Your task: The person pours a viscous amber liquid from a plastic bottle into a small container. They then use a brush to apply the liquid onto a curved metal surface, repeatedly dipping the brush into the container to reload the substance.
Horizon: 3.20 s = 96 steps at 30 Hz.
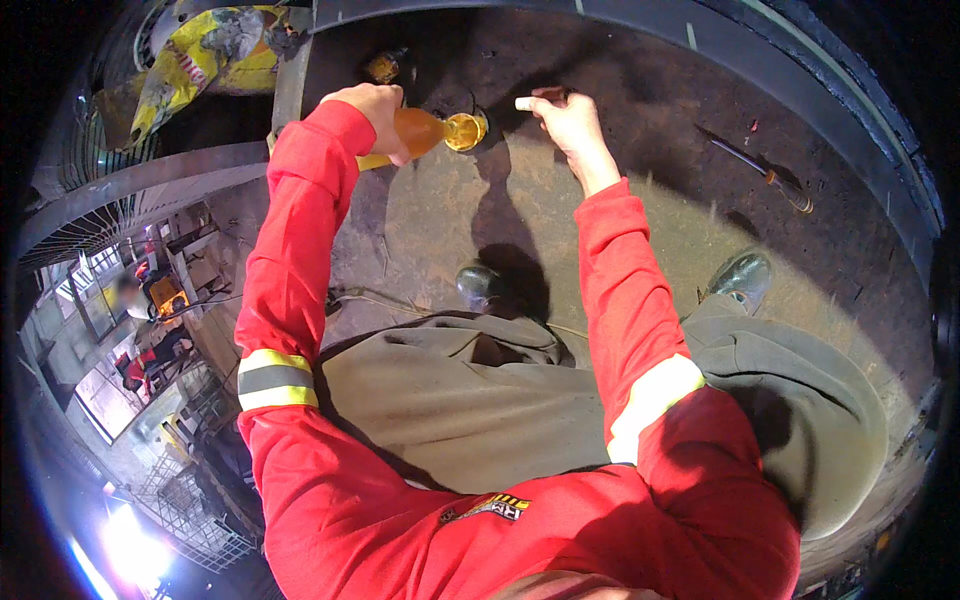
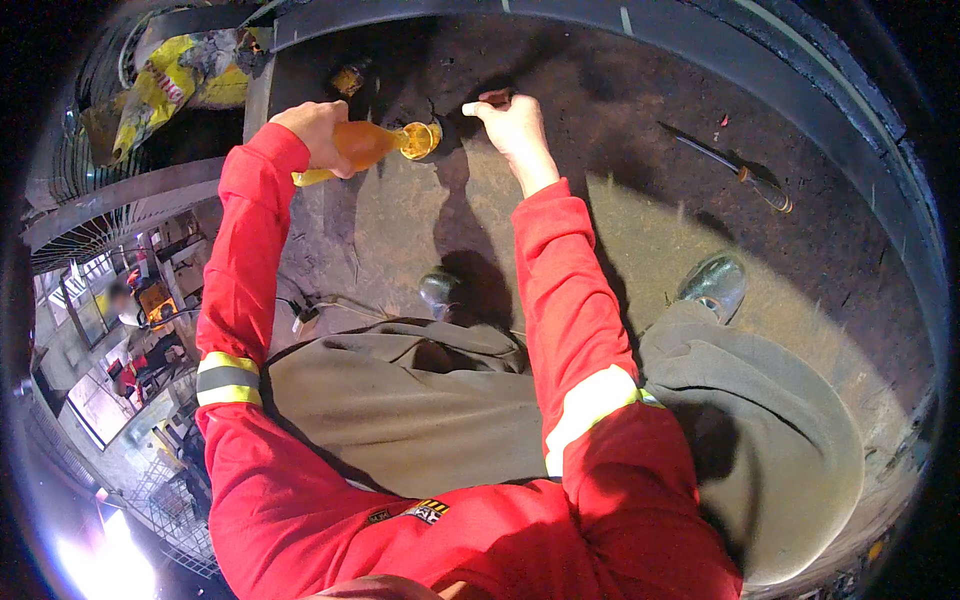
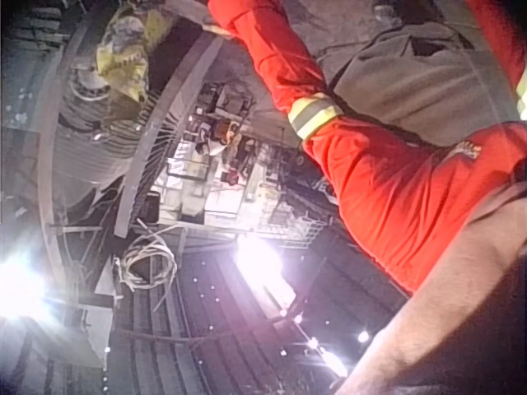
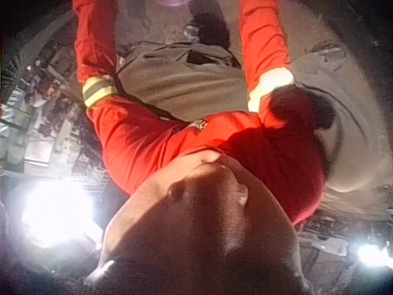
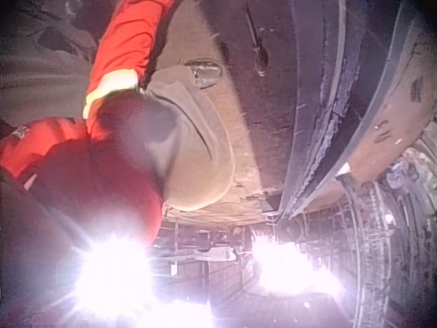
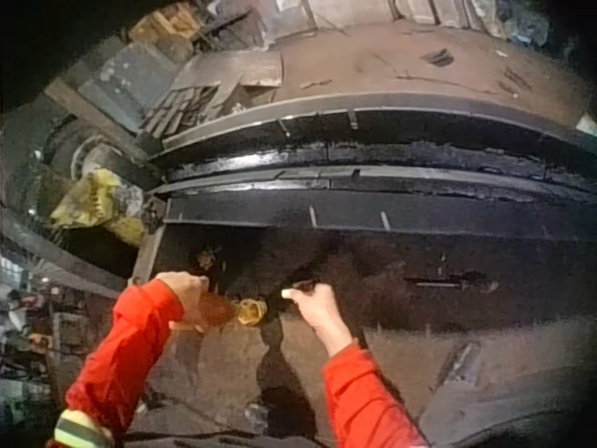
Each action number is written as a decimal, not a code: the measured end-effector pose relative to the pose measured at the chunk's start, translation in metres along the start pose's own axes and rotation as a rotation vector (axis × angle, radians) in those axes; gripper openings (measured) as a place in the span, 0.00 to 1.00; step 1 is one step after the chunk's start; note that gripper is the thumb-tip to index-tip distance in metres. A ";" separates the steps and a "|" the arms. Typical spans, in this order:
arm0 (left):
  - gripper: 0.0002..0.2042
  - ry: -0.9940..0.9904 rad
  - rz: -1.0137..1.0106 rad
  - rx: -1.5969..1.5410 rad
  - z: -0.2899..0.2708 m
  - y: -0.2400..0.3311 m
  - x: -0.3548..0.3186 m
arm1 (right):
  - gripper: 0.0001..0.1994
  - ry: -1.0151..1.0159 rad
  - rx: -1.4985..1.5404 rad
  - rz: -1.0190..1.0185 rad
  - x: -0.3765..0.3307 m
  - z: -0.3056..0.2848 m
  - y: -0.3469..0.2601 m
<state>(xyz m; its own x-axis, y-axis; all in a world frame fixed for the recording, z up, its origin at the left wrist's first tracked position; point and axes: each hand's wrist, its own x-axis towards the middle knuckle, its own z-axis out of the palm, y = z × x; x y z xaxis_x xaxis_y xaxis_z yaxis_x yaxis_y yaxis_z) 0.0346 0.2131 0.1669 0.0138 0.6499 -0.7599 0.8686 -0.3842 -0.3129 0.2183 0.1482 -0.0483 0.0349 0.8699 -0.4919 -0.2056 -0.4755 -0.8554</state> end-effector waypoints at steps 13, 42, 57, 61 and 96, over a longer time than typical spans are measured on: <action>0.35 -0.001 -0.001 0.018 -0.001 0.001 -0.002 | 0.17 -0.001 -0.013 0.013 0.001 0.000 0.003; 0.36 -0.024 -0.008 0.012 -0.002 -0.001 -0.002 | 0.17 -0.006 -0.030 0.030 0.002 0.004 0.011; 0.37 -0.021 -0.020 0.000 -0.003 0.001 -0.005 | 0.16 0.002 -0.064 0.025 -0.004 0.006 0.007; 0.38 -0.023 -0.024 0.003 -0.004 0.002 -0.004 | 0.17 0.005 -0.061 0.036 -0.005 0.006 0.007; 0.35 -0.070 0.014 -0.041 0.008 -0.009 0.009 | 0.15 -0.004 -0.038 0.012 -0.009 0.007 0.004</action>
<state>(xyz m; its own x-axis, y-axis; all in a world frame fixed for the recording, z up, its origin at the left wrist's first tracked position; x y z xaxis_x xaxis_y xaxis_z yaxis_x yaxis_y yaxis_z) 0.0227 0.2177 0.1583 -0.0067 0.5969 -0.8023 0.8882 -0.3650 -0.2790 0.2101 0.1391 -0.0459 0.0290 0.8646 -0.5016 -0.1687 -0.4904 -0.8550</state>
